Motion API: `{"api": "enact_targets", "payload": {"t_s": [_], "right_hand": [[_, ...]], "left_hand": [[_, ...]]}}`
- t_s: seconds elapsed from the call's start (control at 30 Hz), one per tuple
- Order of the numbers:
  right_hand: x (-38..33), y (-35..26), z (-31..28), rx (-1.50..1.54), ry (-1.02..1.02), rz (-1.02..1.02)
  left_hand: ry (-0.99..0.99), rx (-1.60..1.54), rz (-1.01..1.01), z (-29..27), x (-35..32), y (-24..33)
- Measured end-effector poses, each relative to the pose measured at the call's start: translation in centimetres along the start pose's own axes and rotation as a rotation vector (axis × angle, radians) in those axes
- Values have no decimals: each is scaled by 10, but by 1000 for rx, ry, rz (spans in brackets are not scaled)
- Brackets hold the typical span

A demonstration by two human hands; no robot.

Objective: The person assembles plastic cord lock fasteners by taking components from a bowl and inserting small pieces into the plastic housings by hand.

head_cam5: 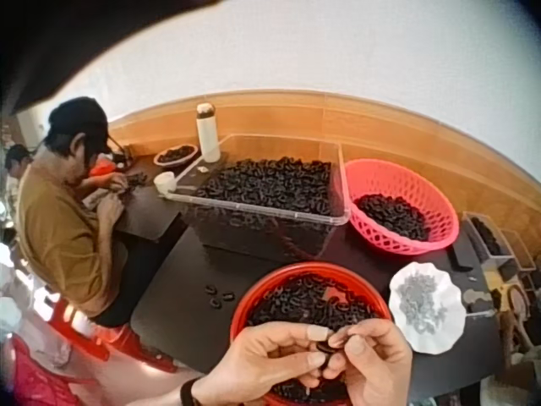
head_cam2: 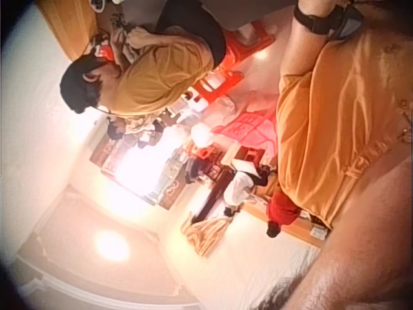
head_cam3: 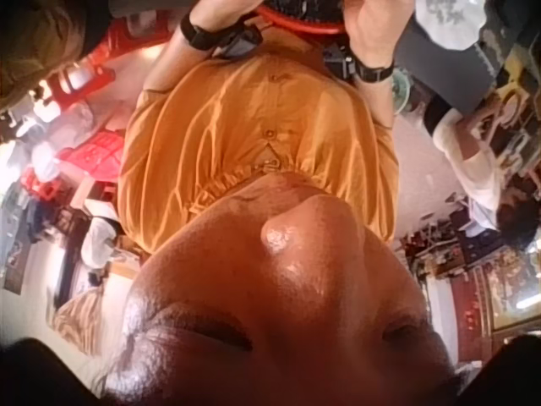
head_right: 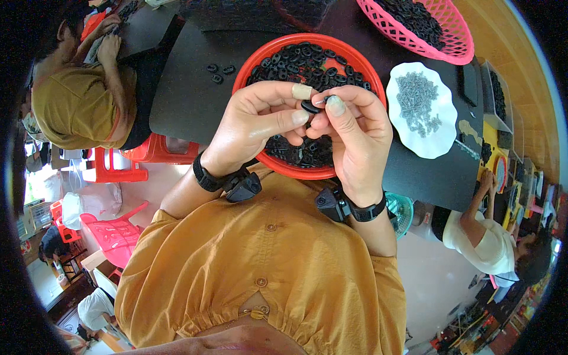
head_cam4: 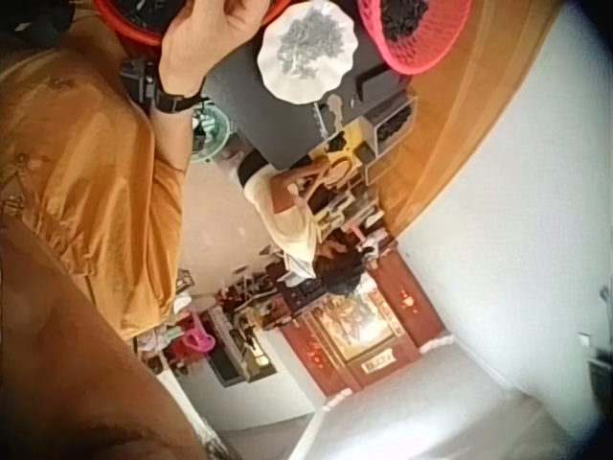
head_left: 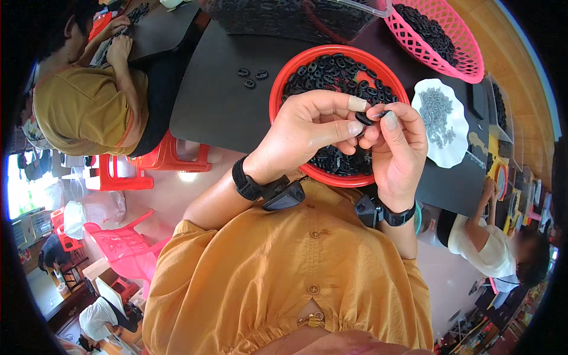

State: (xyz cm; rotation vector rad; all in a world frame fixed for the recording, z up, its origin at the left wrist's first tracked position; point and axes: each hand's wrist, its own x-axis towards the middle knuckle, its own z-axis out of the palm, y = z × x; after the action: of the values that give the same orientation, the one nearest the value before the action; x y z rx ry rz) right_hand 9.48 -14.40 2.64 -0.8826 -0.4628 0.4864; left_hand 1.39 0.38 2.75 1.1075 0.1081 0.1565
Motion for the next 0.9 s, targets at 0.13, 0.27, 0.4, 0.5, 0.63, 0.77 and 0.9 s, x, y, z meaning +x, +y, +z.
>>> {"api": "enact_targets", "payload": {"t_s": [0.13,0.27,0.4,0.5,0.63,0.77,0.9], "right_hand": [[0,-1,2,59,10,43],[0,-3,5,32,28,68],[1,-3,7,-63,40,71],[1,0,8,-116,43,54],[0,3,10,-174,58,3],[1,2,9,-160,66,16],[3,-5,12,-238,79,26]], "left_hand": [[27,107,17,-1,-2,1],[61,154,87,0,-5,-1],[105,128,107,6,-7,-2],[166,129,219,11,-7,-5],[181,178,288,8,-6,-9],[172,219,288,5,-8,-3],[161,185,172,2,-10,-2]]}}
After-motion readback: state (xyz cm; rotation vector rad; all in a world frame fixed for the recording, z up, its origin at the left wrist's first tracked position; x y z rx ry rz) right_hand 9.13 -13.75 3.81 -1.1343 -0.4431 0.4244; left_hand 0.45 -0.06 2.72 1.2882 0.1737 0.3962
